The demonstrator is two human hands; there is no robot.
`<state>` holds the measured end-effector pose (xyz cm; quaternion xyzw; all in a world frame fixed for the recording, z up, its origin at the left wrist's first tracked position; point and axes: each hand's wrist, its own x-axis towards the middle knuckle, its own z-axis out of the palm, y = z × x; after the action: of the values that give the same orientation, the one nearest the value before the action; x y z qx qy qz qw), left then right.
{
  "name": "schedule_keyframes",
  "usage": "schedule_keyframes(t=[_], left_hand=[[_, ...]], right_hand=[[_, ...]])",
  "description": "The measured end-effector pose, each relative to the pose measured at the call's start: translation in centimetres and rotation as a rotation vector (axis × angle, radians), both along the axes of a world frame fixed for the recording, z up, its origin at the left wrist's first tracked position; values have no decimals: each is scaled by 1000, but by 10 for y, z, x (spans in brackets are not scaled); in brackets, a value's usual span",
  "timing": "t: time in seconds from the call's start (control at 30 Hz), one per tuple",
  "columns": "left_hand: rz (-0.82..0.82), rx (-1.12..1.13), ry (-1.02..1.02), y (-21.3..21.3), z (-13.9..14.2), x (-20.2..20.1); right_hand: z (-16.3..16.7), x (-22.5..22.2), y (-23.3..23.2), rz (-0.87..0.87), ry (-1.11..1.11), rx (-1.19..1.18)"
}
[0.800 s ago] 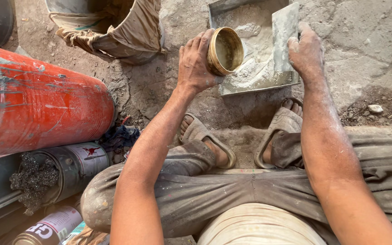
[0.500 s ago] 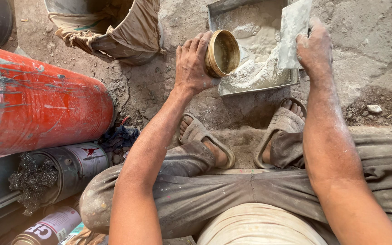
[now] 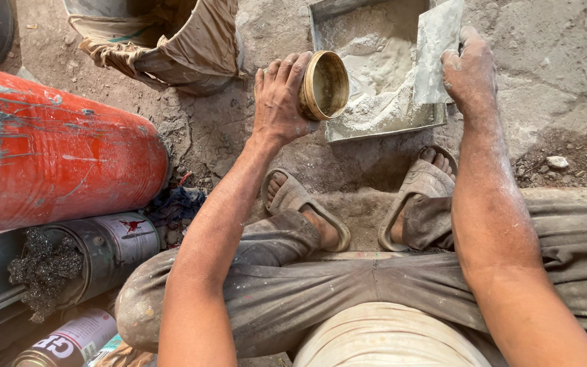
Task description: The person sits on the ground and mixes putty in a square metal box. They add water from a small can to the powder, stir and fold the mixture with a trowel until it forms a paste, then scoop the mixed putty into a bucket.
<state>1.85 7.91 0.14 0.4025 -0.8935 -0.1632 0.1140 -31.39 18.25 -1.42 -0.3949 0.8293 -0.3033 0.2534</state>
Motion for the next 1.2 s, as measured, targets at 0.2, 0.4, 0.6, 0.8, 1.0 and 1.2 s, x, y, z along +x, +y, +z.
schedule_keyframes(t=[0.2, 0.4, 0.6, 0.8, 1.0, 1.2], left_hand=[[12, 7, -22, 18, -4, 29], [0, -22, -22, 42, -14, 52], [-29, 107, 322, 44, -31, 73], [294, 496, 377, -8, -48, 96], [544, 243, 435, -89, -88, 155], [625, 83, 602, -134, -114, 98]], right_hand=[[-6, 26, 15, 47, 5, -18], [-6, 47, 36, 52, 6, 32], [-12, 56, 43, -6, -270, 26], [-25, 72, 15, -115, -375, 60], [-65, 94, -30, 87, -3, 133], [-91, 67, -81, 87, 416, 259]])
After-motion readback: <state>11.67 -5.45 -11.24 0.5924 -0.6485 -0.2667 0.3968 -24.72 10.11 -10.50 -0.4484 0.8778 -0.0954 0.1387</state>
